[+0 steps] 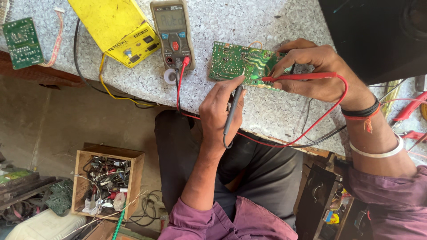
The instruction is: The person uses a multimeter to test points on a green circuit board. They hold the board with one hand and touch various solder pads and traces with the multimeter probes while seated on the floor.
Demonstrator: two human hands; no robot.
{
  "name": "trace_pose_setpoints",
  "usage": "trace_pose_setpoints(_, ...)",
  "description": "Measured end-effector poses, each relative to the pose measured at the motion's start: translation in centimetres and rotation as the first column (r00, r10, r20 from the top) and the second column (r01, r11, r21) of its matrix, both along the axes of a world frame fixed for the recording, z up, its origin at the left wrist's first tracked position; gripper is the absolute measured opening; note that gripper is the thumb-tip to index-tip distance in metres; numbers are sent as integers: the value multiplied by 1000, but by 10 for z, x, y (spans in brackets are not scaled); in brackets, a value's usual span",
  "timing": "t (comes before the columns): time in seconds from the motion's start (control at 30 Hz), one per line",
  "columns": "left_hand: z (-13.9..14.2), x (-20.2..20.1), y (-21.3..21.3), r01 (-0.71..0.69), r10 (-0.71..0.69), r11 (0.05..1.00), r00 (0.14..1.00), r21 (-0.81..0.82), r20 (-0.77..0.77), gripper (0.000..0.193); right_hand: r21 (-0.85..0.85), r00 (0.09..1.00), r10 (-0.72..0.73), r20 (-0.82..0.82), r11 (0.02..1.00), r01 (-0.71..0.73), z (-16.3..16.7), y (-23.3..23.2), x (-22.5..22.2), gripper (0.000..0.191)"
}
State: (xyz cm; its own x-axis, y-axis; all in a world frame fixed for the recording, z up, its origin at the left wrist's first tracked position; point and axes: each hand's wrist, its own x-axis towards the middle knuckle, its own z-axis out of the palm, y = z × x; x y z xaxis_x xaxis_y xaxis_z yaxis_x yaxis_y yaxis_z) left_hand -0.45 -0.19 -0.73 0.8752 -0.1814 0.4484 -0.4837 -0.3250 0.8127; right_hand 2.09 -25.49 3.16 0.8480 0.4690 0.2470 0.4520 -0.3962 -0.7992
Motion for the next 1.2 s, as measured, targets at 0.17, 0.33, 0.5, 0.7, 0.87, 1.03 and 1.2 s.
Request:
trace_pose_setpoints(0.17, 0, 0, 0, -11, 11, 1000, 1000, 13, 19, 27, -18, 1000, -11, -8, 1000, 11, 0, 0, 0, 21)
trace_pose_setpoints(0.33, 0, -1, -3, -30, 30, 1000, 1000, -2, 8, 28, -17, 1000, -12, -17, 1000, 11, 0, 0, -1, 21)
trace_pose_setpoints(0.5, 1, -1, -3, -50, 48, 998, 996, -27, -78, 35, -31, 1000, -11, -6, 999, 10, 0, 1, 0, 21)
trace_pose_setpoints(0.7, 2, -1, -2, -37, 36, 999, 998, -14, -48, 39, -8, 1000, -15, -20, 1000, 15, 2, 1, -1, 23)
trace_pose_setpoints(0.87, 2, 0, -1, -10, 10, 1000, 1000, 15, 21, 39, -12, 1000, -6, -7, 1000, 6, 2, 1, -1, 22)
trace_pose_setpoints(1.03, 3, 1, 0, 4, -4, 999, 1000, 33, -1, 39, -1, 1000, -4, -20, 1000, 4, 2, 1, 0, 22)
trace_pose_setpoints(1.2, 5, 1, 0, 11, -11, 1000, 1000, 27, -4, 39, -10, 1000, -19, -17, 1000, 18, 1, 1, -1, 22)
